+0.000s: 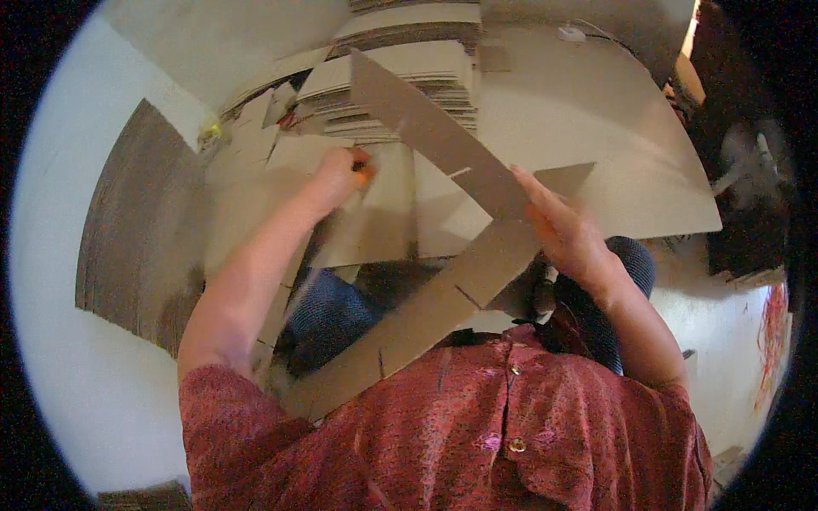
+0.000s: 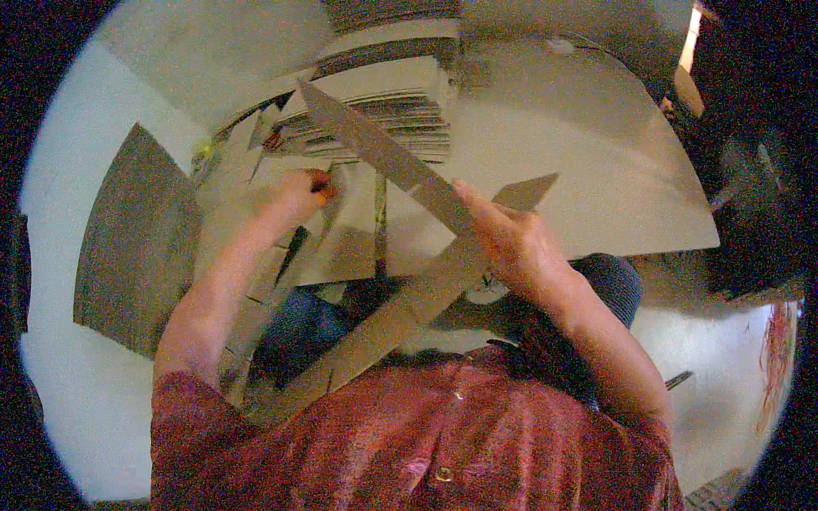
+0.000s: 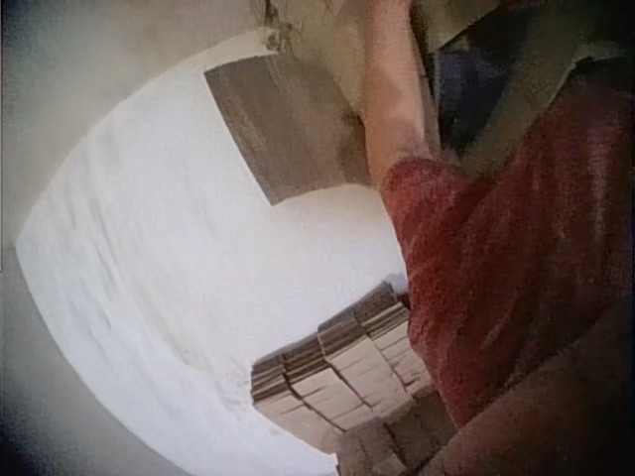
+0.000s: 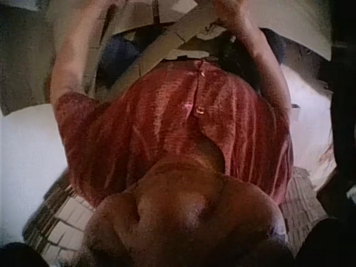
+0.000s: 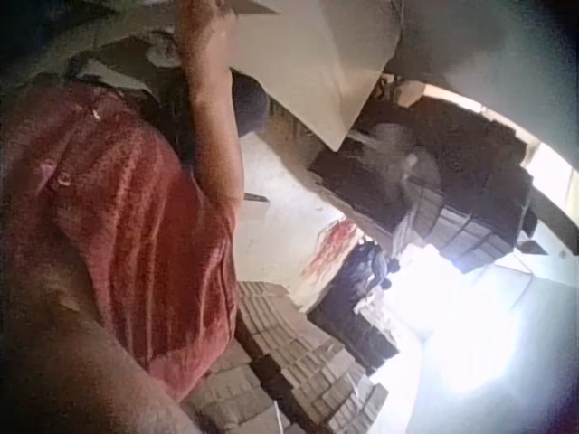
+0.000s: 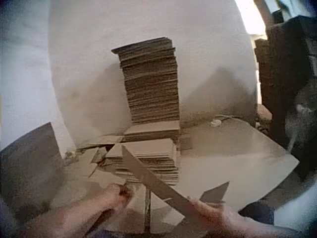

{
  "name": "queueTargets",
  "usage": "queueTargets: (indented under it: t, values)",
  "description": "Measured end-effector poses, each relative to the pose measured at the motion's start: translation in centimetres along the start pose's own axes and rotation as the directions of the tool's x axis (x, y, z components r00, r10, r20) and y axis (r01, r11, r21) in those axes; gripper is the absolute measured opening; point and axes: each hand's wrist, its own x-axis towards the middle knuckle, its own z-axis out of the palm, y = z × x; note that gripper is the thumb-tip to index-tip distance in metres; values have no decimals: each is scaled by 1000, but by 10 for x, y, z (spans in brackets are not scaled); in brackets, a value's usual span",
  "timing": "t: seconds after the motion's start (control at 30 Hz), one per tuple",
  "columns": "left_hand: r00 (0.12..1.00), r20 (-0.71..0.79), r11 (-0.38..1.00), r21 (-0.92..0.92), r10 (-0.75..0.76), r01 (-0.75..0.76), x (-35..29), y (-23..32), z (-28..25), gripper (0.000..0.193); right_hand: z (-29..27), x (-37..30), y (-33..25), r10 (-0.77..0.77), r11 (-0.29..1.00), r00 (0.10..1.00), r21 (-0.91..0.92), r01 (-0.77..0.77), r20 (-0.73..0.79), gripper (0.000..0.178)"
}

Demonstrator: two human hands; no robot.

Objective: The person sits on the floor and repeatedly picks up flat cardboard sheets, folds them along pre-scored lines to form partitioned dividers, and stacks the finished units on the floor.

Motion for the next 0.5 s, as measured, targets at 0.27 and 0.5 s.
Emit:
queueTargets:
  t: [0.27, 0.5]
  values:
    - [974, 149, 955, -271, 168, -123, -10, 123, 46, 17, -7, 1, 20, 33, 999, 999, -42, -32, 7, 53]
    - [987, 116, 908, -416, 108, -50, -9, 108, 47, 17, -13, 8, 4, 48, 998, 999, -50, -47, 20, 50]
